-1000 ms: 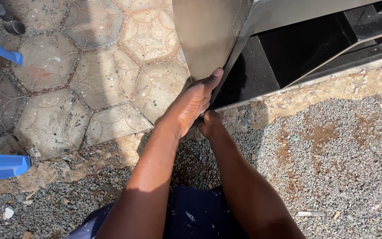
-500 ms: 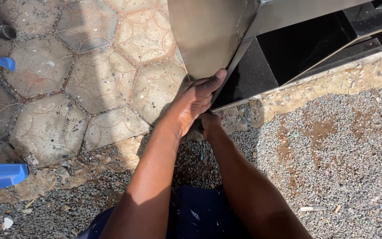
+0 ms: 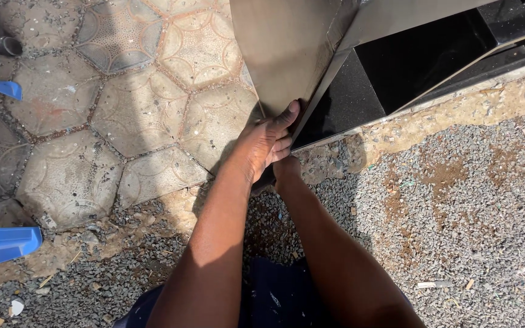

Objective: The person sands the edges and corners of a black cabinet using a sanding block. They work on the side edge, the front edge, and the interior bottom edge of the cabinet.

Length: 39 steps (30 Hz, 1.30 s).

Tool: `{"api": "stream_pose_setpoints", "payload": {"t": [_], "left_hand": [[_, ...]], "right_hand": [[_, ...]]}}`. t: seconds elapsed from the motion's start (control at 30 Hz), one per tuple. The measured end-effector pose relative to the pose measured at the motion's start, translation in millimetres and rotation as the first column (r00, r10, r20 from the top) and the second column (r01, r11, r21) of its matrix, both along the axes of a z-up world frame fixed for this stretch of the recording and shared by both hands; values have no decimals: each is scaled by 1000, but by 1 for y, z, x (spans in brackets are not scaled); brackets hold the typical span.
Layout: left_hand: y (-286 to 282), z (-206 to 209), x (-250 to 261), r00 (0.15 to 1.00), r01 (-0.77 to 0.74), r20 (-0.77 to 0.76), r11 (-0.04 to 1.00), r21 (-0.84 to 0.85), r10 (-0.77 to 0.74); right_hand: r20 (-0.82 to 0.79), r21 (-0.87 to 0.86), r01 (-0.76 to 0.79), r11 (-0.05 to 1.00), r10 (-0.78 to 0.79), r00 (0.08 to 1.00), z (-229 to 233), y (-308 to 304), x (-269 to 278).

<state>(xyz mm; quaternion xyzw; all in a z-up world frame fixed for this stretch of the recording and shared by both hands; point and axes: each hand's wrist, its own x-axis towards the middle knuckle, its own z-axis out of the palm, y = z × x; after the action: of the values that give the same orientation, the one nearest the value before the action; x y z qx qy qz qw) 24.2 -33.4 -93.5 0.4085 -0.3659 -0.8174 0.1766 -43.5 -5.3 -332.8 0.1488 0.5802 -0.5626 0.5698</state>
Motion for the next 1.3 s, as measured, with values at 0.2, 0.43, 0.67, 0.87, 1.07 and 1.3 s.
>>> {"api": "stream_pose_setpoints", "payload": {"t": [0.2, 0.43, 0.67, 0.87, 1.07, 1.3], "left_hand": [[0, 34, 6, 997, 56, 56, 998, 2, -56], [-2, 41, 4, 998, 67, 22, 998, -7, -67], [5, 53, 9, 995, 84, 58, 996, -39, -82], [-1, 26, 4, 994, 88, 63, 994, -68, -84], [-1, 38, 4, 988, 127, 101, 988, -84, -118], [-1, 47, 4, 981, 162, 125, 983, -84, -151]], "right_hand": [[-40, 21, -36, 999, 36, 999, 1, 1, -13], [-70, 59, -71, 996, 75, 995, -1, 5, -21], [-113, 108, -118, 987, 130, 985, -3, 11, -23], [-153, 137, -160, 978, 180, 972, -3, 13, -32], [-166, 185, -189, 964, 220, 961, -6, 24, -42], [-138, 106, -117, 987, 131, 982, 64, 24, -34]]}}
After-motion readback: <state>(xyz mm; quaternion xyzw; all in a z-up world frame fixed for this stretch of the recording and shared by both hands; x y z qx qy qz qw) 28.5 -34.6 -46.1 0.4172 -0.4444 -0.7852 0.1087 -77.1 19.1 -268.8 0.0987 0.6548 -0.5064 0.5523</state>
